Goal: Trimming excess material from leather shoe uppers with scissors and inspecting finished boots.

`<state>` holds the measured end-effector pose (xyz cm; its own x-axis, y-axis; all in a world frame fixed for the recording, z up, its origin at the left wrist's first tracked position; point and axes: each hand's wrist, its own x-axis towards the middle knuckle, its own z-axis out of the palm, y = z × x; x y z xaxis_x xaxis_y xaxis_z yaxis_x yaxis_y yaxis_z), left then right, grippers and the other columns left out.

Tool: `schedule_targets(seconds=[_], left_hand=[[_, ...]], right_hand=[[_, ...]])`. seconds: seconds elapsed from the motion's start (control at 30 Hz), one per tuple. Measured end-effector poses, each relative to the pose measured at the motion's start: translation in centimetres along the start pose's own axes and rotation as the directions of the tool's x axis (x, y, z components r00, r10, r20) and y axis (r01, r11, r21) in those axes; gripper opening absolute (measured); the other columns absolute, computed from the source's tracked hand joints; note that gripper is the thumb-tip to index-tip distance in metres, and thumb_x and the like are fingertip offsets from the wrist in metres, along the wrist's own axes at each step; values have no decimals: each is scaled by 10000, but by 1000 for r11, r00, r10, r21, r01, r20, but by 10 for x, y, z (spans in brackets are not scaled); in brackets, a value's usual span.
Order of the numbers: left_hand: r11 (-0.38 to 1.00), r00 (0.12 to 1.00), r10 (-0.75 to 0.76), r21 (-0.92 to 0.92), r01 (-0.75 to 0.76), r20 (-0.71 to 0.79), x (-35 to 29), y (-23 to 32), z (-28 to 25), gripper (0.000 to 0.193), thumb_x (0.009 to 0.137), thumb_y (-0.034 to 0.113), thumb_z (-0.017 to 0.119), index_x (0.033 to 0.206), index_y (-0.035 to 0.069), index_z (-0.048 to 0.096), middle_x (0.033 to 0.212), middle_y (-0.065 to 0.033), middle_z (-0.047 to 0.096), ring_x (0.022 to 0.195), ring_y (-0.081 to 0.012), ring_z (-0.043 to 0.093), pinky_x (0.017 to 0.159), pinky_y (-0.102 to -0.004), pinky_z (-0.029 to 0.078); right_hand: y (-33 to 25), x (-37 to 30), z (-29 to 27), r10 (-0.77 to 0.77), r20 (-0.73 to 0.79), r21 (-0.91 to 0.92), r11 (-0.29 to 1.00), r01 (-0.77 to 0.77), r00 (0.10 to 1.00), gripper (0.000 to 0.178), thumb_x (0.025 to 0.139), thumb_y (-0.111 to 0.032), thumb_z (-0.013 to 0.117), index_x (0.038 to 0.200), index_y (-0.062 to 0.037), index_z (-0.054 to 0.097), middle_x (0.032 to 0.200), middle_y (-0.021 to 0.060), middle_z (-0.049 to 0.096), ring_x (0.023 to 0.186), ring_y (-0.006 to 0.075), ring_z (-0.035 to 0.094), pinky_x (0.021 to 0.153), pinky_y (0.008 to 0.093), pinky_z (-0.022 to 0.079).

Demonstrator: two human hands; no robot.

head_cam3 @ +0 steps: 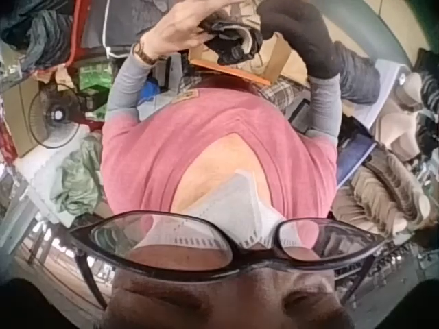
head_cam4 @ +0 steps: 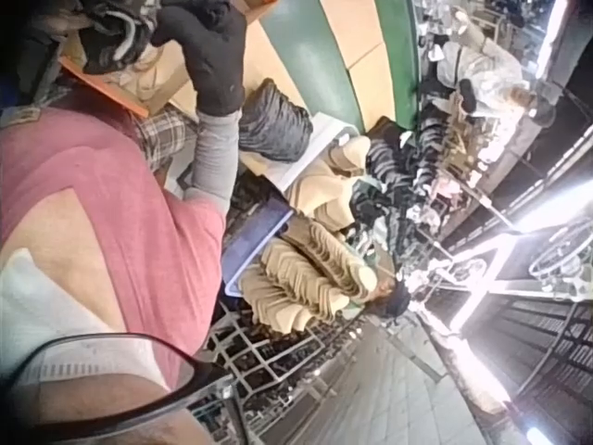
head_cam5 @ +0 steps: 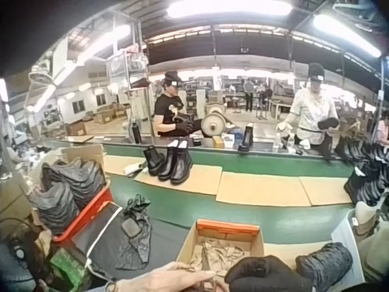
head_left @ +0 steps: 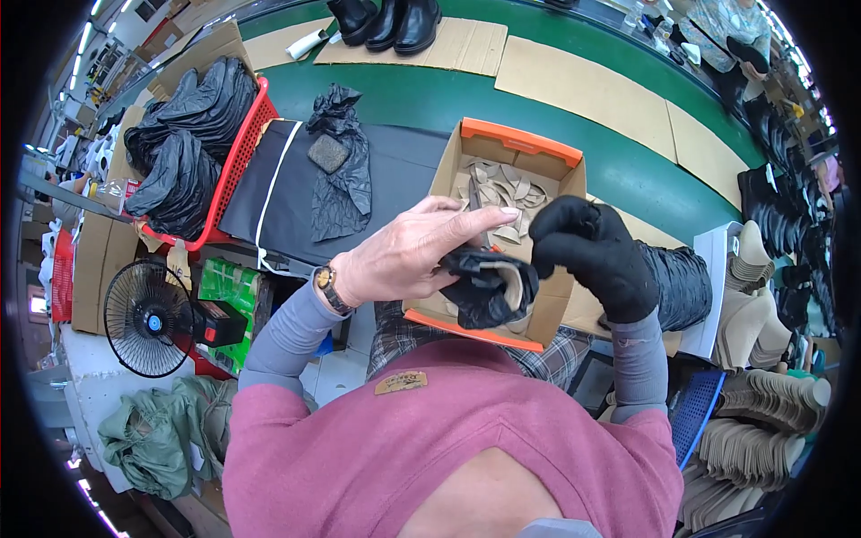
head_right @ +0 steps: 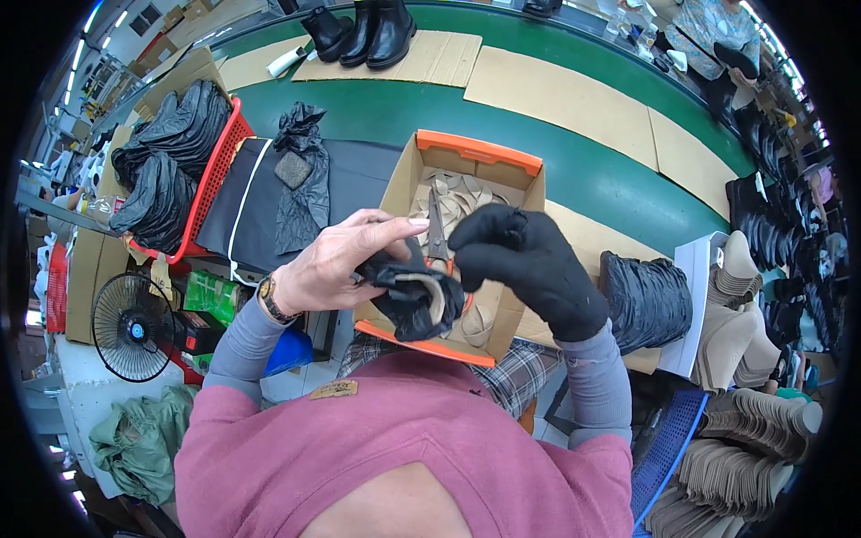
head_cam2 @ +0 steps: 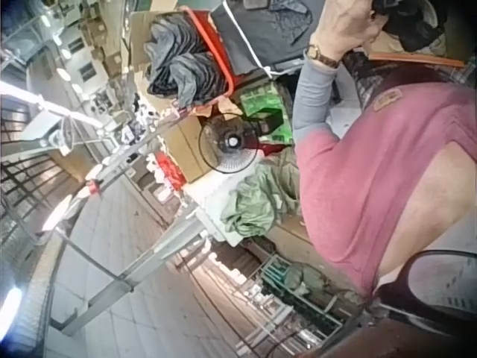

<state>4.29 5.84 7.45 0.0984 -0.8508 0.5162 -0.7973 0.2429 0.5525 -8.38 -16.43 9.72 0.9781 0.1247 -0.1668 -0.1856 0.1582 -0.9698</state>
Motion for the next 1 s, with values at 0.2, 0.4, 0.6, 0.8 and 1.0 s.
schedule_targets(seconds=[0.2,0.4,0.6,0.8,1.0], left_hand=[[942,982,172,281,-186,74,16,11,-4,777,627,-10,779,1339,-5,467,941,-102,649,807,-264,647,745,-364,516],[990,989,-91,-96,103,116,12,0,-19,709,643,77,832,1288,16,544,903,-84,673,795,-255,654,707,-324,520],[964,974,-43,-246,99,224,11,0,-19,432,770,91,752,1180,37,630,864,-120,665,789,-307,651,710,-357,527],[979,975,-46,-186,87,215,13,1,-26,448,697,-41,677,1129,78,683,1000,-95,677,941,-281,649,850,-380,515],[998,988,9,54,-17,152,13,1,-36,431,703,-27,621,1071,169,727,1157,-84,654,1162,-305,582,1056,-509,390]], right_hand=[[8,4,14,25,131,-161,987,-3,991,304,814,-58,714,1088,31,618,951,42,656,870,88,579,805,253,486],[15,-3,3,-105,76,7,994,105,991,191,768,-2,688,953,14,642,867,24,635,795,68,577,715,221,470],[17,1,-20,-129,155,205,974,96,979,241,665,-75,718,865,10,612,800,52,597,758,116,570,679,249,459],[33,3,-25,-334,167,613,772,168,928,265,683,-106,713,894,18,614,810,74,589,751,141,566,689,264,465],[5,-1,-20,38,167,-23,999,-34,985,265,784,-8,686,1032,71,634,956,92,634,850,134,619,758,272,515]])
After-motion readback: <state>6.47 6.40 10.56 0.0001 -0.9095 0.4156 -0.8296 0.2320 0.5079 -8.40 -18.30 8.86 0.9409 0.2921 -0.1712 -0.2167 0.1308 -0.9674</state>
